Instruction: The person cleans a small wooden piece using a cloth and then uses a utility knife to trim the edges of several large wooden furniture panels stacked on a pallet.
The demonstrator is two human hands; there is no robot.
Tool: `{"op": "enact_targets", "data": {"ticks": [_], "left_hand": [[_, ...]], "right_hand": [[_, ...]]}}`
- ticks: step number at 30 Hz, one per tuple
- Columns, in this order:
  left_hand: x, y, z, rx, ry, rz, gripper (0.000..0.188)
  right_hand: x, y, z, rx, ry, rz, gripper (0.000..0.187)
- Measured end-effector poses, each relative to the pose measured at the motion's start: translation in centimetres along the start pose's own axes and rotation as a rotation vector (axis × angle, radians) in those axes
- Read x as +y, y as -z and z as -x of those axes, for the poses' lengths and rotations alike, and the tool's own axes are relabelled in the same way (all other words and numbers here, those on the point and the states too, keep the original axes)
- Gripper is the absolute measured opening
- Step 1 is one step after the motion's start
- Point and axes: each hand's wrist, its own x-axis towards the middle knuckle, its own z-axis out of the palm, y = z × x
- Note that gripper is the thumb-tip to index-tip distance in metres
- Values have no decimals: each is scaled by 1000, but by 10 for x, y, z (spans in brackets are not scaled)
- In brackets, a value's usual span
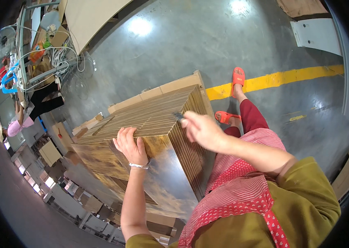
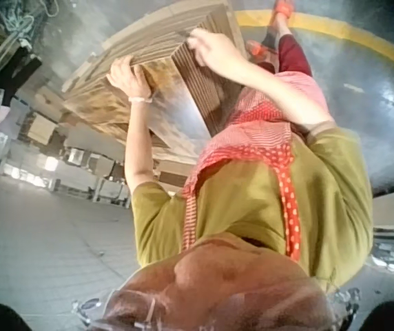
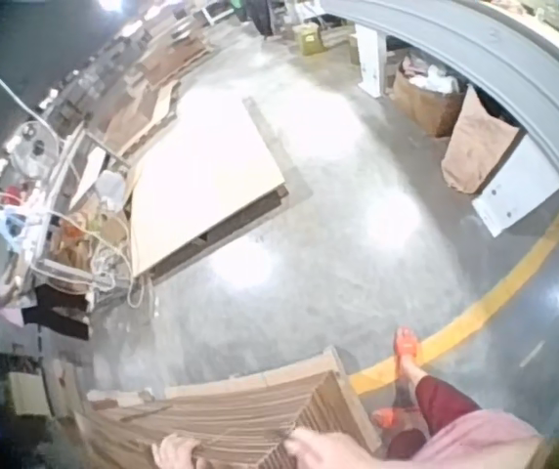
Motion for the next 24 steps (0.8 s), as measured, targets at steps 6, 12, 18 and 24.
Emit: {"op": "enact_targets", "data": {"ticks": [6,12,18,24], "left_hand": [[75,3,7,-25,-158,119,37],[86,-6,9,-13,-44,122,34],[93,-11,7,39,-22,144,30],[99,-13,8,59,23,160,25]], "right_hand": [[29,11,1,-24,-78,-30,23],[33,-5,6,-66,-118,-50,25],[38,-14,2,-21,-12,-72,27],[31,-16,-1,-12,-42,-33,24]]}}
